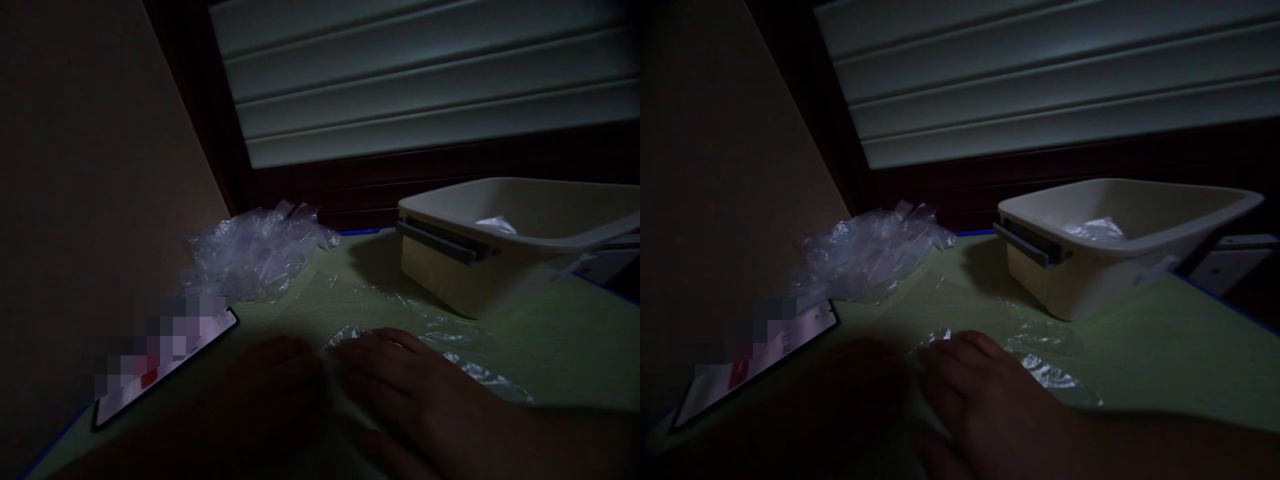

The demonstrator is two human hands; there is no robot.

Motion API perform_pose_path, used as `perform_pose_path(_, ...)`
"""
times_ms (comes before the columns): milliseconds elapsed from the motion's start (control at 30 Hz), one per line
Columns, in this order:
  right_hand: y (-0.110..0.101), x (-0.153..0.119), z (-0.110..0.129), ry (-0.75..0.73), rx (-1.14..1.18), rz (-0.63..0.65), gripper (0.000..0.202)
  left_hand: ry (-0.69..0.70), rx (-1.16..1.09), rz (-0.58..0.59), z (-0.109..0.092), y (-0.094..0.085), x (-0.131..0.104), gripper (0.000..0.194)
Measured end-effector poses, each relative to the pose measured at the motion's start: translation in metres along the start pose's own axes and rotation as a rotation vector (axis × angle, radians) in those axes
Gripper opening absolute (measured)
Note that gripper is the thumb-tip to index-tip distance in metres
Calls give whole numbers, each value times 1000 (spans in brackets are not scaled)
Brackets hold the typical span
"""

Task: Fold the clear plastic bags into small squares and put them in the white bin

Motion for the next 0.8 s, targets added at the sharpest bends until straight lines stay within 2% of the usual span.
perform_pose_path(100, 6, -3, -1, -2, -45, 29, 34, 79, 56, -17, -9, -3, 1, 54)
perform_pose_path(267, 11, -5, -5, 5, -69, -27, 25, 40, 65, 9, -6, 3, -3, 44)
perform_pose_path(333, 8, -4, -7, 20, -76, -46, 25, 26, 66, 30, -5, 5, -4, 40)
perform_pose_path(467, 1, -3, -13, 89, -94, -7, 27, 42, 42, 21, -7, 2, -2, 39)
perform_pose_path(600, -10, -1, -6, -5, -87, -54, 37, 49, 66, -22, -9, -3, 1, 46)
perform_pose_path(667, -1, -1, -5, -22, -69, 32, 45, 45, 68, -52, -8, -5, 1, 48)
perform_pose_path(733, 12, -2, -8, 21, -54, 151, 50, 58, 69, -48, -9, -4, 1, 51)
perform_pose_path(800, 19, -4, -12, 74, -55, 213, 52, 78, 86, -53, -11, -5, 1, 55)
Point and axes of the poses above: each hand's wrist, its own x-axis towards the middle knuckle, its own y-axis out of the palm, z = x × y, the point moved 10 cm from there along x, towards the middle knuckle, and after that the axes turned 2 degrees about -z, right-handed, at the moved point
